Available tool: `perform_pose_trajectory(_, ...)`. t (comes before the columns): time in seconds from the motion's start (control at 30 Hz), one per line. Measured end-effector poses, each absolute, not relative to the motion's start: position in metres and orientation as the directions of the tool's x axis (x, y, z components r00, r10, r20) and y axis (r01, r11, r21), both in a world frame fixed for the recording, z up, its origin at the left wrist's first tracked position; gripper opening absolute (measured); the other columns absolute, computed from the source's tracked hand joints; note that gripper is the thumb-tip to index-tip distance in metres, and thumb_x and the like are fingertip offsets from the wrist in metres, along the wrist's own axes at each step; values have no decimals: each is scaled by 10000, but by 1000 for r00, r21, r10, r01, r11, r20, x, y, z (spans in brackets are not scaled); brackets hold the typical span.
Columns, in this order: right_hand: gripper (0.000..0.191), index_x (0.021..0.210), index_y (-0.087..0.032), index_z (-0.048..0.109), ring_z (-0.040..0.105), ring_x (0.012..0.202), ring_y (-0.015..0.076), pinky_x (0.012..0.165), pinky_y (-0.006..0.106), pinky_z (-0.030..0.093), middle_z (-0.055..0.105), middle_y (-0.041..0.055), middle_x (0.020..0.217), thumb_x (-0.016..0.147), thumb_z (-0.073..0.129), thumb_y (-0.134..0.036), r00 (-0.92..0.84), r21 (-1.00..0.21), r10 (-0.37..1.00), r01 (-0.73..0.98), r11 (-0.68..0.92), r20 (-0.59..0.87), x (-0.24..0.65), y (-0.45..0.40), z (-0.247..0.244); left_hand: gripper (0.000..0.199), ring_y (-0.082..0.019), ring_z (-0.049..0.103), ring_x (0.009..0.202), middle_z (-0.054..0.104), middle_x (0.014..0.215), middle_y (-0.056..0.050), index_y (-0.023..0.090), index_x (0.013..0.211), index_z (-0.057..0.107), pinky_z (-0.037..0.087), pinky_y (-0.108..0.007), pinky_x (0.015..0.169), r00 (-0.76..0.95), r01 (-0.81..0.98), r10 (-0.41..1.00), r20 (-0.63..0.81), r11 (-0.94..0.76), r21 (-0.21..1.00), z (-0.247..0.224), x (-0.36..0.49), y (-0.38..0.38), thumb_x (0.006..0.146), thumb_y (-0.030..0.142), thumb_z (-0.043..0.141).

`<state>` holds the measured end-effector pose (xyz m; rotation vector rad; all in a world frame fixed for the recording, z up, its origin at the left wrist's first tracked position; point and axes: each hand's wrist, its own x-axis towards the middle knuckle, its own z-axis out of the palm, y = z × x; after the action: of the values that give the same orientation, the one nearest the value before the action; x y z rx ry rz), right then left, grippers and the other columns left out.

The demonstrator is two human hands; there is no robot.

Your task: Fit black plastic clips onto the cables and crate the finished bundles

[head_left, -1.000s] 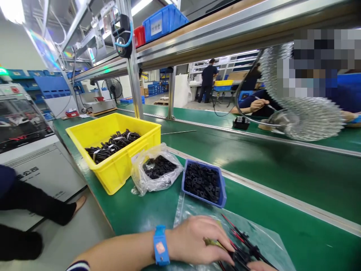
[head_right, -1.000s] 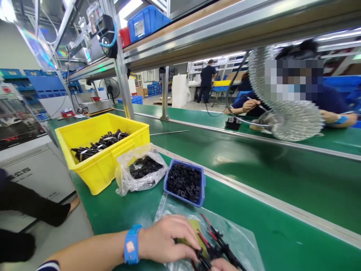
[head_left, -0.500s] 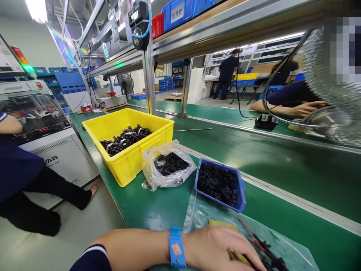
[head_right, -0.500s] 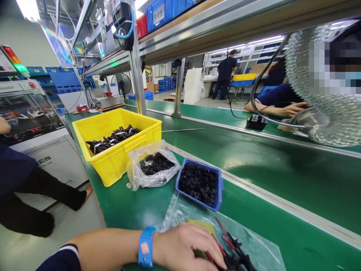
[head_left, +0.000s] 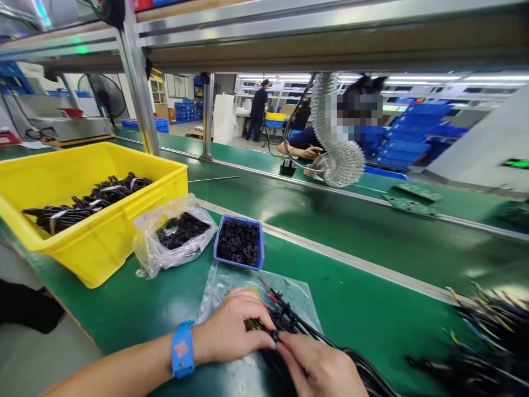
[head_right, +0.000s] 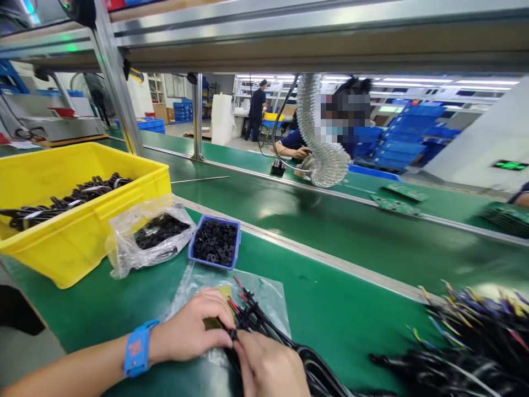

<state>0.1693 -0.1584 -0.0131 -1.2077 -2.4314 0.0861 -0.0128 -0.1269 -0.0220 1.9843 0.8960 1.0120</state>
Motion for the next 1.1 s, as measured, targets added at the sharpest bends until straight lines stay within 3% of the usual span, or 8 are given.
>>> perform_pose_trajectory(0.2, 275, 775, -238, 597, 645, 601, 151, 527, 214, 428, 679, -17, 694, 905, 355, -222, -481, -322, 863, 801, 505, 156, 166, -158, -6, 102, -164, 591, 785, 696, 751, -22, 168, 769, 689, 407, -301, 791, 486, 299, 802, 346, -525, 797, -19, -17, -124, 682, 198, 732)
perform_pose_trajectory(0.4, 280, 792, -234, 587, 636, 652, 158, 572, 218, 408, 677, 2, 741, 905, 331, -227, -488, -400, 871, 789, 467, 55, 165, -159, 2, 198, -170, 598, 786, 709, 780, -37, 152, 796, 696, 418, -300, 797, 497, 264, 769, 402, -575, 774, -21, -19, -120, 625, 214, 777)
perform_pose_trajectory(0.6, 347, 638, -215, 483, 563, 554, 138, 502, 208, 339, 622, 10, 624, 920, 299, -300, -500, -493, 865, 764, 415, -48, 163, -154, 11, 149, -162, 608, 751, 702, 724, -18, 171, 724, 695, 412, -303, 778, 441, 250, 785, 436, -574, 780, -21, -17, -124, 617, 229, 781)
perform_pose_trajectory(0.77, 359, 596, -209, 430, 547, 555, 138, 495, 211, 330, 601, 13, 600, 908, 294, -326, -500, -550, 859, 751, 366, -111, 159, -152, 13, 137, -148, 616, 717, 693, 669, 2, 180, 658, 661, 366, -338, 817, 397, 238, 731, 555, -666, 706, -21, -15, -127, 721, 296, 699)
perform_pose_trajectory(0.93, 354, 607, -209, 467, 576, 571, 139, 504, 209, 350, 627, 7, 619, 913, 312, -300, -488, -497, 870, 774, 393, -73, 158, -155, 11, 165, -139, 612, 747, 698, 702, 6, 188, 708, 652, 358, -342, 835, 470, 303, 656, 590, -748, 590, -21, -16, -126, 817, 294, 589)
perform_pose_trajectory(1.0, 324, 684, -219, 539, 614, 609, 148, 525, 211, 382, 661, 6, 678, 912, 316, -277, -481, -432, 876, 797, 422, -30, 164, -156, 13, 89, -155, 601, 838, 705, 813, -3, 202, 836, 654, 365, -346, 858, 511, 350, 637, 577, -767, 538, -18, -19, -124, 815, 257, 587)
perform_pose_trajectory(1.1, 260, 907, -249, 596, 662, 680, 176, 554, 235, 433, 701, 16, 832, 899, 337, -262, -417, -250, 901, 866, 434, 121, 180, -152, 19, 289, -190, 547, 999, 650, 1049, -55, 200, 1105, 567, 390, -362, 901, 415, 464, 696, 587, -716, 521, -12, -30, -116, 816, 219, 570)
